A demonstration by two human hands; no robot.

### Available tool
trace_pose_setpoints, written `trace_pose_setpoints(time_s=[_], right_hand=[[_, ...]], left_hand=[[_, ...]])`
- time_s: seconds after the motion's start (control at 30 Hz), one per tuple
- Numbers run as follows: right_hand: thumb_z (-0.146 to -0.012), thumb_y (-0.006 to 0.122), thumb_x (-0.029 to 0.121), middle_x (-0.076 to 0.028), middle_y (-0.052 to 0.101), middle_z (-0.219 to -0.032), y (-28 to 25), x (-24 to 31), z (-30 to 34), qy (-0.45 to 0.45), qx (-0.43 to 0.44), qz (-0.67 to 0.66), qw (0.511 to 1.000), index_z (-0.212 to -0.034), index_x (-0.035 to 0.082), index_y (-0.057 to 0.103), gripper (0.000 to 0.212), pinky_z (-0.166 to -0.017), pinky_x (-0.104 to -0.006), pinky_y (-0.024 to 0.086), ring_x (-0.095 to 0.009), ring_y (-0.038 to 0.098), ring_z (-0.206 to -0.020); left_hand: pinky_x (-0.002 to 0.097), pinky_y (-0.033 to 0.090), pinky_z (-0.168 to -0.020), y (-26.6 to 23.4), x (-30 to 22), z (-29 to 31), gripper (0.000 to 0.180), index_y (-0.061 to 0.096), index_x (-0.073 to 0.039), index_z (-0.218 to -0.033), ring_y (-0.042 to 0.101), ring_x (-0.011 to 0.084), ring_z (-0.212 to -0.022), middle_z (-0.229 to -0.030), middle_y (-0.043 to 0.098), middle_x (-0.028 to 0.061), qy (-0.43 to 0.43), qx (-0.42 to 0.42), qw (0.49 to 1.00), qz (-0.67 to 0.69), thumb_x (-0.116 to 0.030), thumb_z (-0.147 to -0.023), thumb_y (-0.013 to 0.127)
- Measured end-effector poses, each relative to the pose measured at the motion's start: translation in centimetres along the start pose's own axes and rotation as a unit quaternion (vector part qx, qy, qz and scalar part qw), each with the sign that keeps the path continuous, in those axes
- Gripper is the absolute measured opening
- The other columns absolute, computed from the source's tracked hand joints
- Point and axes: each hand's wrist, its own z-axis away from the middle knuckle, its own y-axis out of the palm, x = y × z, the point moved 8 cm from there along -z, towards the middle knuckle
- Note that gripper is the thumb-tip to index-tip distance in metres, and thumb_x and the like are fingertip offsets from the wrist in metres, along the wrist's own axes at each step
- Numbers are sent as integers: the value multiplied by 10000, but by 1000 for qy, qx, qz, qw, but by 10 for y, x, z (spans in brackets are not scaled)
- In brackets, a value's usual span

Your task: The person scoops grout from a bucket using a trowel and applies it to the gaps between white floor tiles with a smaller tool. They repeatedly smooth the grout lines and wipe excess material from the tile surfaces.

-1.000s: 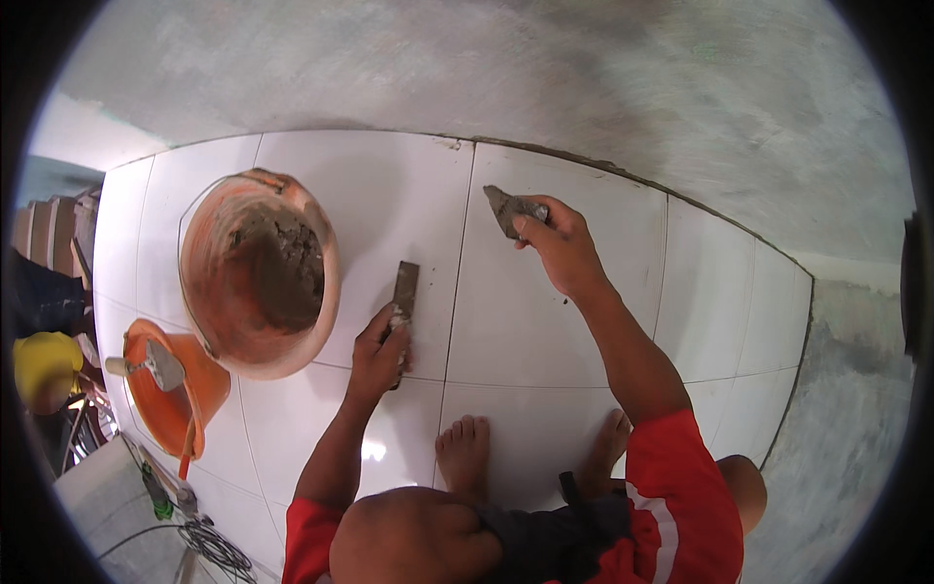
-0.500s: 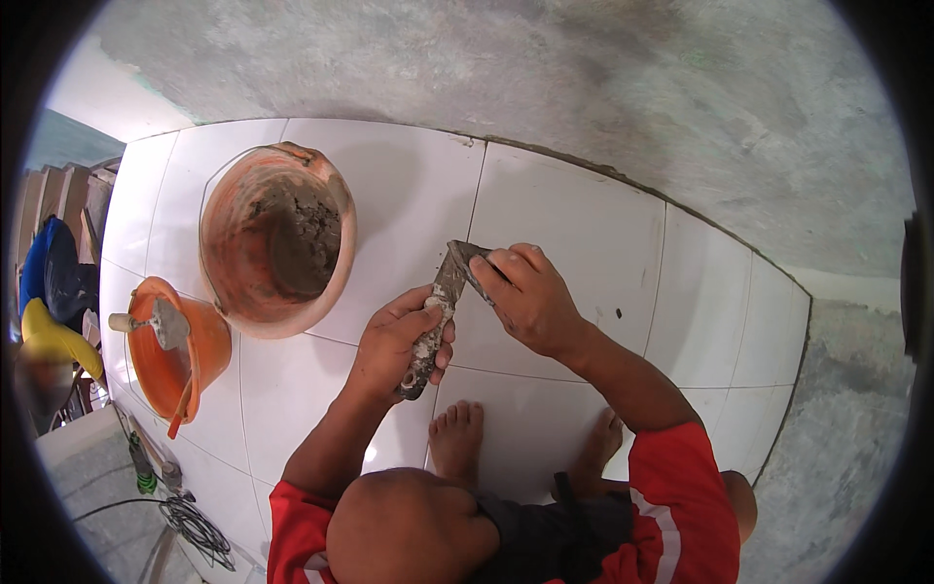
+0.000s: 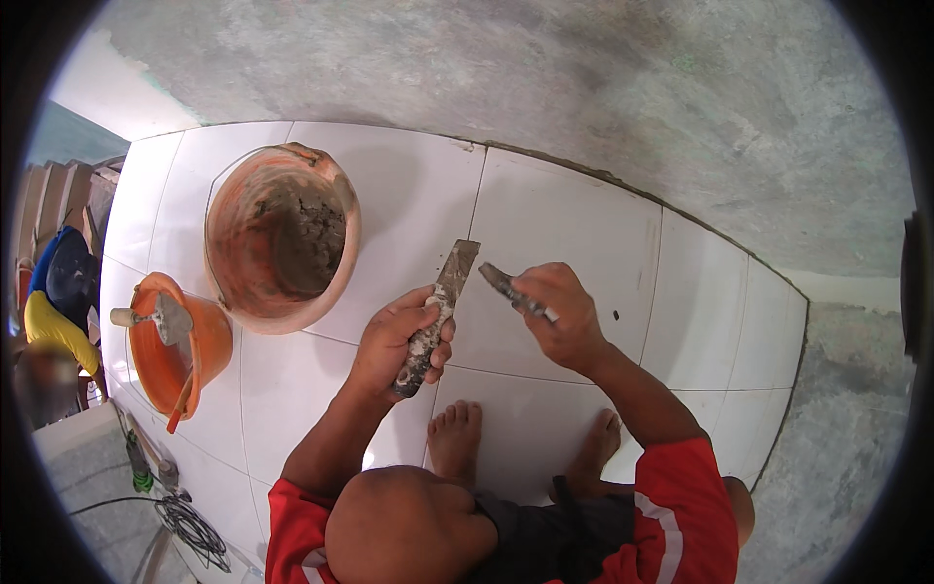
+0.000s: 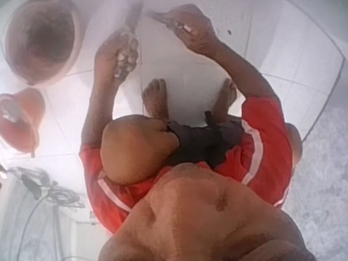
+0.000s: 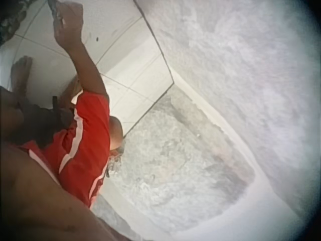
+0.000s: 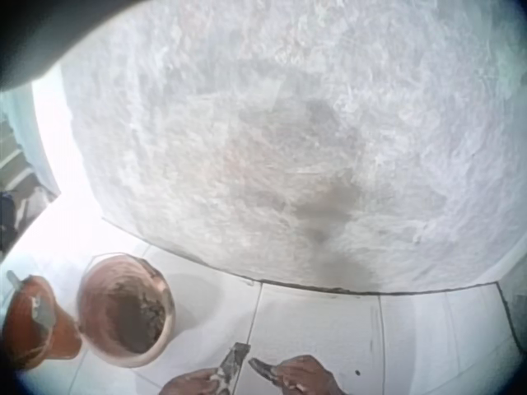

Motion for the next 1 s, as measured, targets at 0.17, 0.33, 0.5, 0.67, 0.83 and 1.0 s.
trace_pose_setpoints(time_s=[0.17, 0.33, 0.5, 0.67, 0.83, 1.0], right_hand=[[-911, 685, 34, -38, 660, -962, 35, -37, 10, 257, 66, -395, 879, -1129, -8, 648, 224, -744, -248, 482, -61, 568, -798], [-879, 663, -27, -50, 650, -991, -15, -34, 10, 164, 12, -211, 963, -1123, 11, 653, 247, -750, -269, 487, -107, 599, -838], [-863, 660, -13, -91, 650, -996, -17, -9, -26, 110, 82, -105, 985, -1129, 30, 657, 270, -758, -324, 508, -195, 625, -843], [-861, 652, -43, -79, 647, -984, -4, -9, -21, 152, 164, -103, 969, -1138, 36, 661, 288, -799, -325, 500, -170, 633, -885], [-877, 654, -13, -69, 663, -999, 15, -15, -6, 158, 202, -198, 946, -1146, 45, 675, 276, -784, -312, 498, -149, 633, -879], [-894, 648, 24, -70, 679, -1017, 25, -68, 34, 321, 160, -407, 840, -1152, 22, 662, 259, -763, -324, 514, -147, 626, -866]], left_hand=[[258, 469, -371, 7, 0, 4, 343, 510, 6, -1276, 592, 148, -532, -828, 611, 104, 5, 35, 999, 17, -174, -985, 535], [267, 471, -387, -2, -9, 6, 369, 517, 6, -1309, 595, 147, -534, -817, 618, 95, 33, -11, 996, -83, -150, -976, 542], [265, 481, -420, 0, -6, 5, 344, 563, -7, -1295, 594, 129, -549, -797, 605, 64, 13, -8, 975, -221, -112, -968, 536], [261, 479, -442, 7, -8, 6, 351, 583, -31, -1305, 590, 112, -567, -781, 584, 38, -3, 21, 959, -284, -106, -965, 537], [261, 482, -432, 1, -11, -1, 385, 562, -5, -1333, 592, 121, -551, -800, 605, 59, 13, -1, 957, -290, -104, -960, 545], [267, 484, -441, -26, -9, -15, 398, 551, -13, -1346, 595, 129, -555, -798, 612, 61, 28, -42, 959, -279, -112, -960, 553]])
